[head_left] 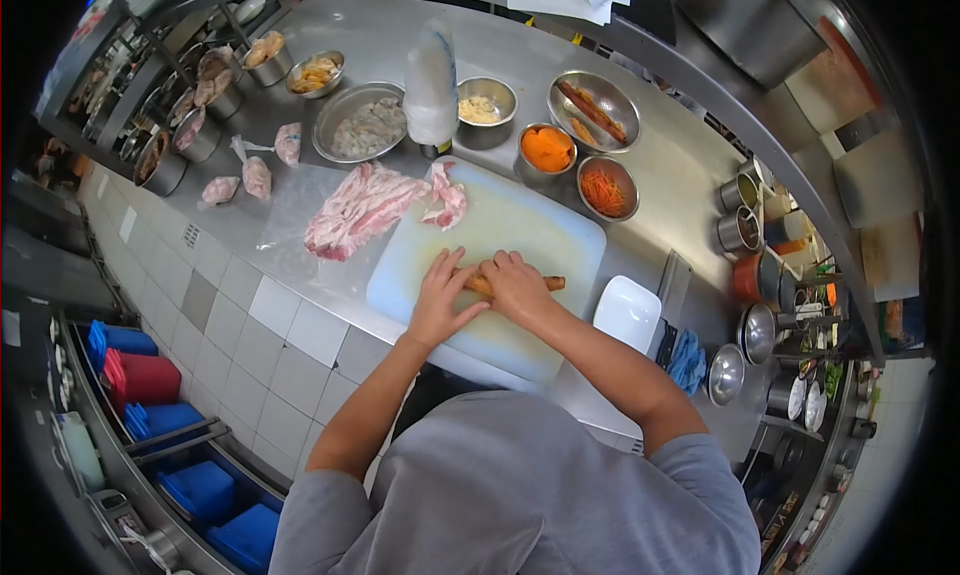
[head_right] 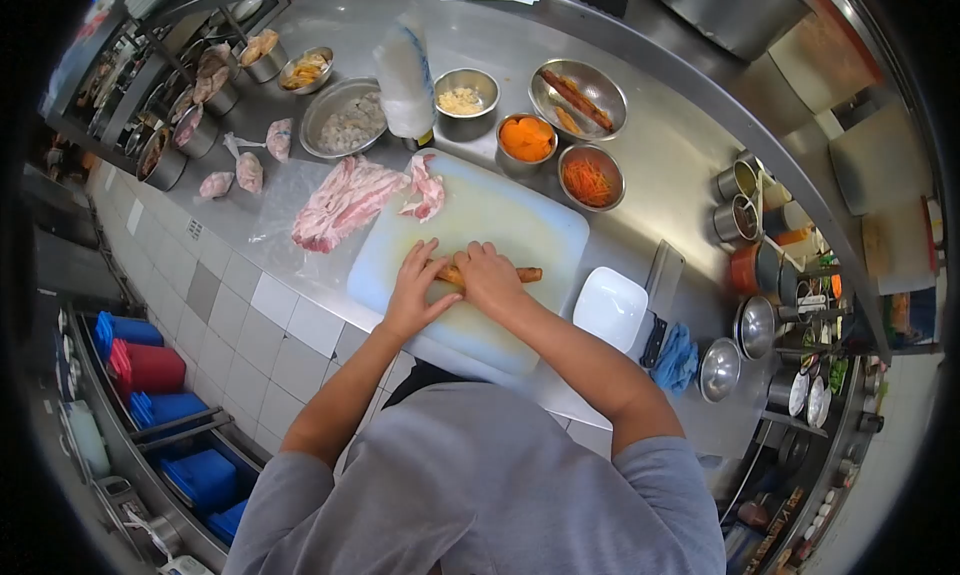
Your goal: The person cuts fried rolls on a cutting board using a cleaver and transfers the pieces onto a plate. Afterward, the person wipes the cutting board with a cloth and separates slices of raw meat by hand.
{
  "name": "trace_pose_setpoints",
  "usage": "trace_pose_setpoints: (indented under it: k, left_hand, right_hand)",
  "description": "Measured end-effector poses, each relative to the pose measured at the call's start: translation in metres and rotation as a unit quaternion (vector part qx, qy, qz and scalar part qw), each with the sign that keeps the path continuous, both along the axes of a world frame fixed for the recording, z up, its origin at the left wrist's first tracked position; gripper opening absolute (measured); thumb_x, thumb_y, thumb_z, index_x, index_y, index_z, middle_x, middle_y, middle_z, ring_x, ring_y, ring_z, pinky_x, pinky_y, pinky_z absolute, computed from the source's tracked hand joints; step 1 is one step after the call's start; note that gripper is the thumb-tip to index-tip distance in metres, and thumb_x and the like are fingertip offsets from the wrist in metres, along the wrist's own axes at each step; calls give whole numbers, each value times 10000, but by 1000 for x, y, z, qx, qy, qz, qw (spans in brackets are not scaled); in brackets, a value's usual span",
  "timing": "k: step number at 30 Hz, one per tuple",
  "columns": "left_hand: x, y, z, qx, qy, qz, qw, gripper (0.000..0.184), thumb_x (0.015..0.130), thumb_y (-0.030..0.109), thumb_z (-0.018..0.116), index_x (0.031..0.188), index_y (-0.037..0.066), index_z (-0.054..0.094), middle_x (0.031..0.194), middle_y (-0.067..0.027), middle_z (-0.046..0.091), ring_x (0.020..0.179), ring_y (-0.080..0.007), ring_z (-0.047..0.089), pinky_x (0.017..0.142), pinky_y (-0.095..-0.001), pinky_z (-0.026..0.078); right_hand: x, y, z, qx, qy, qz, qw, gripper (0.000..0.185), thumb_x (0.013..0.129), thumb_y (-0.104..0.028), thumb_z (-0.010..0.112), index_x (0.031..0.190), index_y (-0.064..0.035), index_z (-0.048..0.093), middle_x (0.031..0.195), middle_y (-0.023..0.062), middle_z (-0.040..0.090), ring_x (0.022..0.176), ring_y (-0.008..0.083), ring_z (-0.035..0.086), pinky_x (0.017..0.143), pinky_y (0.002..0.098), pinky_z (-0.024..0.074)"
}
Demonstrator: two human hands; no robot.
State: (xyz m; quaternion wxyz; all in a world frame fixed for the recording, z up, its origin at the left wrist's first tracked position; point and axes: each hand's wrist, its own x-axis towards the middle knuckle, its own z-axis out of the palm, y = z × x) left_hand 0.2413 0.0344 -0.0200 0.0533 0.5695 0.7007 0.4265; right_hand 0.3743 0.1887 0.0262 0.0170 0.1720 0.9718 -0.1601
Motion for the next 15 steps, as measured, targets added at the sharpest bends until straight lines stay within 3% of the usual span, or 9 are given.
trace_pose_setpoints:
  k: [2,5,7,10,11,15]
  left_hand:
    - [-2,-6,-1,-27,25,-32,999,646,829,272,866,1400,104,613,1585,-199,442,1463,-470,405,1192,-529,366]
    - [-11,-11,-5,-32,46,-56,997,498,825,218,867,1272,114,673,1564,-176,475,1458,-476,419,1188,-535,371]
    - [-11,-16,-5,-48,70,-81,993,424,816,186,866,1191,120,680,1552,-162,489,1461,-462,425,1170,-535,387]
    - [-8,-24,-6,-59,86,-102,989,417,801,191,877,1159,121,673,1545,-161,497,1470,-452,418,1168,-553,383]
    - [-6,-25,-5,-57,87,-107,989,417,801,191,877,1159,121,673,1545,-161,497,1470,-452,418,1168,-553,383]
    - [5,-17,13,-93,96,-105,986,510,819,254,855,1268,134,646,1524,-151,513,1474,-435,406,1194,-612,322]
  right_hand:
    - [13,1,12,-33,20,22,999,557,763,-256,888,1232,-64,656,1238,150,609,1191,337,595,935,455,568]
    - [39,18,24,-83,69,9,994,589,807,-246,866,1322,-79,634,1270,145,605,1222,335,585,967,444,554]
    - [68,48,16,-72,93,-93,989,573,845,-232,846,1358,-91,632,1300,140,608,1234,338,595,961,439,557]
    - [150,102,-4,-142,216,-297,919,524,890,-204,815,1363,-75,630,1304,167,652,1141,334,665,947,440,560]
    - [196,126,-29,-92,150,-397,901,528,896,-165,794,1381,-58,616,1326,186,658,1146,331,673,955,442,555]
    - [335,123,-47,4,128,-506,853,570,847,-127,781,1387,-46,615,1228,205,674,1058,365,682,931,439,561]
